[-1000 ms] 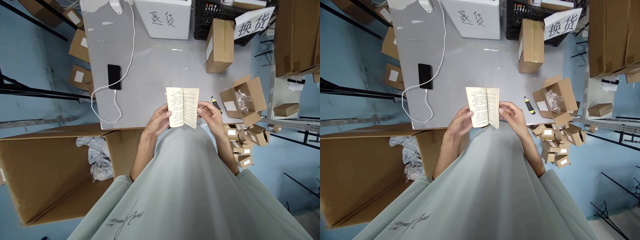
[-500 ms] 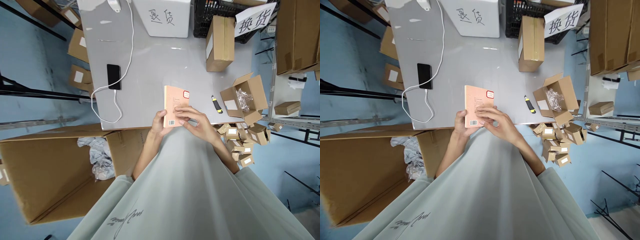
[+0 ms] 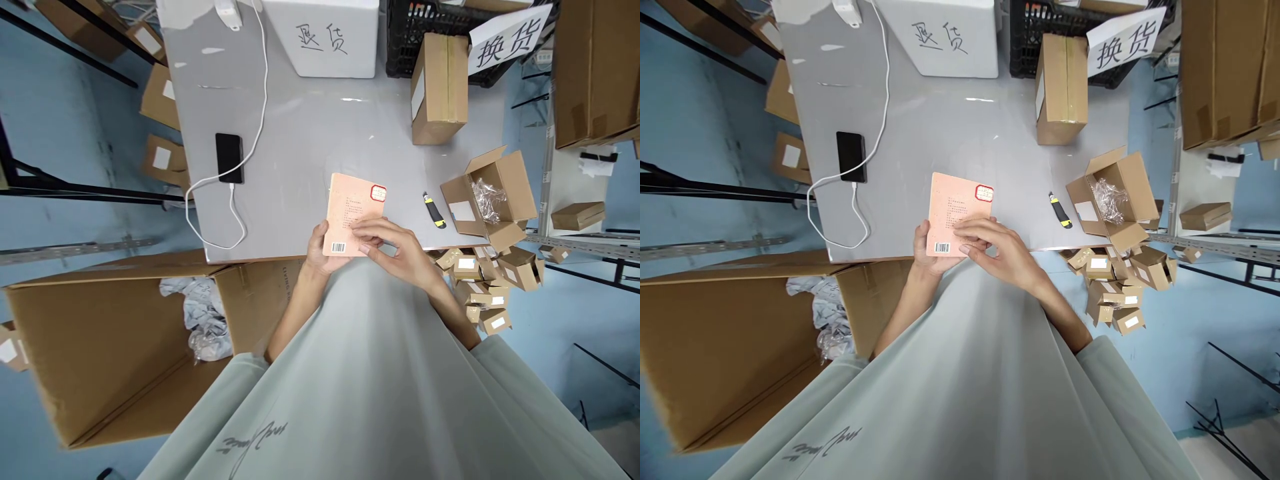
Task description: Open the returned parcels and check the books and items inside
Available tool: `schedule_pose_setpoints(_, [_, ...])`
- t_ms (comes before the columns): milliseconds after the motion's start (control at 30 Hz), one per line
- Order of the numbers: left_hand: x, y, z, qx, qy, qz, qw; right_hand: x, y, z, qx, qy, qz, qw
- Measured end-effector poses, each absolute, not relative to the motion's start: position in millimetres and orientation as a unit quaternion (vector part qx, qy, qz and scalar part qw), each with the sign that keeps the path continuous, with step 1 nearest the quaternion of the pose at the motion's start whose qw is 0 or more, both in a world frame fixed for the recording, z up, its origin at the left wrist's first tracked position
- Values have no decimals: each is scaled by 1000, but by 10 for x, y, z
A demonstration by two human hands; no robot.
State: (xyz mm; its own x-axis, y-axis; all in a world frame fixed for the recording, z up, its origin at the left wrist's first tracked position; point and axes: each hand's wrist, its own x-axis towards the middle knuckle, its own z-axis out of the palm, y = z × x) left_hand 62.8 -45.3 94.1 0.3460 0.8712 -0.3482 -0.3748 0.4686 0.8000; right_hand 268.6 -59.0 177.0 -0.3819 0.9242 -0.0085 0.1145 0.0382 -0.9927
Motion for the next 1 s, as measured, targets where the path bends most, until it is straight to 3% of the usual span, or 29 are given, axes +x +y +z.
schedule_pose_setpoints(1000, [810, -97, 1065, 279, 443, 399, 753, 3419, -375, 1238, -534, -449, 541, 469])
